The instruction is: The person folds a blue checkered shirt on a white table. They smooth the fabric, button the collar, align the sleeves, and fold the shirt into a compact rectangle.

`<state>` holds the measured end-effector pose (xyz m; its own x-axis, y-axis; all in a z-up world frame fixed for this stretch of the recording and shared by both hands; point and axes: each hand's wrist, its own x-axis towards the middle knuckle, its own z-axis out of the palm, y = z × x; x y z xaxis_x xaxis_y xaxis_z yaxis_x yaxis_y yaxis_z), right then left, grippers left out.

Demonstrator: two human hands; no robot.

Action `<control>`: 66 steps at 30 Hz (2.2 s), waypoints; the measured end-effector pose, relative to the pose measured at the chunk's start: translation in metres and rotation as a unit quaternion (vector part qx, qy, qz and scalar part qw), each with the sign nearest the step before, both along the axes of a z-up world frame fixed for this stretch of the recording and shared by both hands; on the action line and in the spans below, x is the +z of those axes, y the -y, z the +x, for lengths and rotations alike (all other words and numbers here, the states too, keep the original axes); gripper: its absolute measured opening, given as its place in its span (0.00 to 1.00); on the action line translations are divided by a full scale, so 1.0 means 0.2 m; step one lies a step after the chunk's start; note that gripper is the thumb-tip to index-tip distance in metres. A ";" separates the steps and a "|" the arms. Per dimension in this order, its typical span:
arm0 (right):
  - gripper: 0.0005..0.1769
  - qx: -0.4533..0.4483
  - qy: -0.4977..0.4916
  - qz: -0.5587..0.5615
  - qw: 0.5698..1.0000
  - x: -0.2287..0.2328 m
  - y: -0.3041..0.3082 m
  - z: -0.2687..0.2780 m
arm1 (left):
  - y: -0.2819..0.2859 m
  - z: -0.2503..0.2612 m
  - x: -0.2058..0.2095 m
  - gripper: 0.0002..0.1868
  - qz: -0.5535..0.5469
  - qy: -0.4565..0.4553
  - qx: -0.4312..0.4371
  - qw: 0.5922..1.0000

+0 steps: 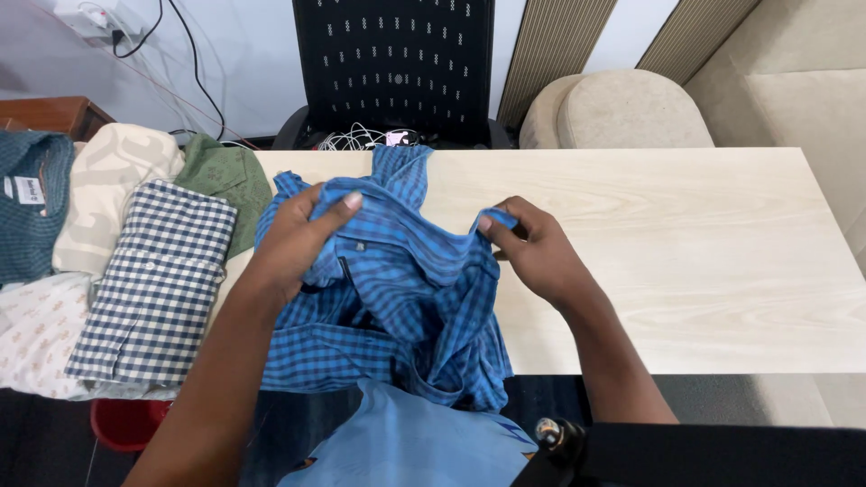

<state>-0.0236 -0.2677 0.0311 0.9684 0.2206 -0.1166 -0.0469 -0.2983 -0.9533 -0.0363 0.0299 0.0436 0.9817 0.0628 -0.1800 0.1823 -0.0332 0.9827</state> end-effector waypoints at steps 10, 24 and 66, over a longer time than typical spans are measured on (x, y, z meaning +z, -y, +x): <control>0.31 -0.030 0.047 0.121 0.991 0.01 -0.43 -0.08 | 0.01 -0.03 -0.01 0.18 -0.215 0.014 0.099 0.972; 0.32 -0.028 0.119 -0.082 0.989 0.07 -0.62 -0.04 | -0.16 -0.08 0.01 0.32 0.140 0.046 -0.130 0.981; 0.41 0.389 -0.123 0.425 0.808 0.71 -0.19 -0.40 | 0.36 0.17 -0.01 0.30 -0.160 0.041 0.224 0.961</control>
<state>-0.1038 -0.2290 0.1739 0.4692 0.8531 0.2281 -0.3795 0.4281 -0.8202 -0.0026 -0.0411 0.0424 0.8810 0.4360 -0.1835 0.0294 0.3367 0.9412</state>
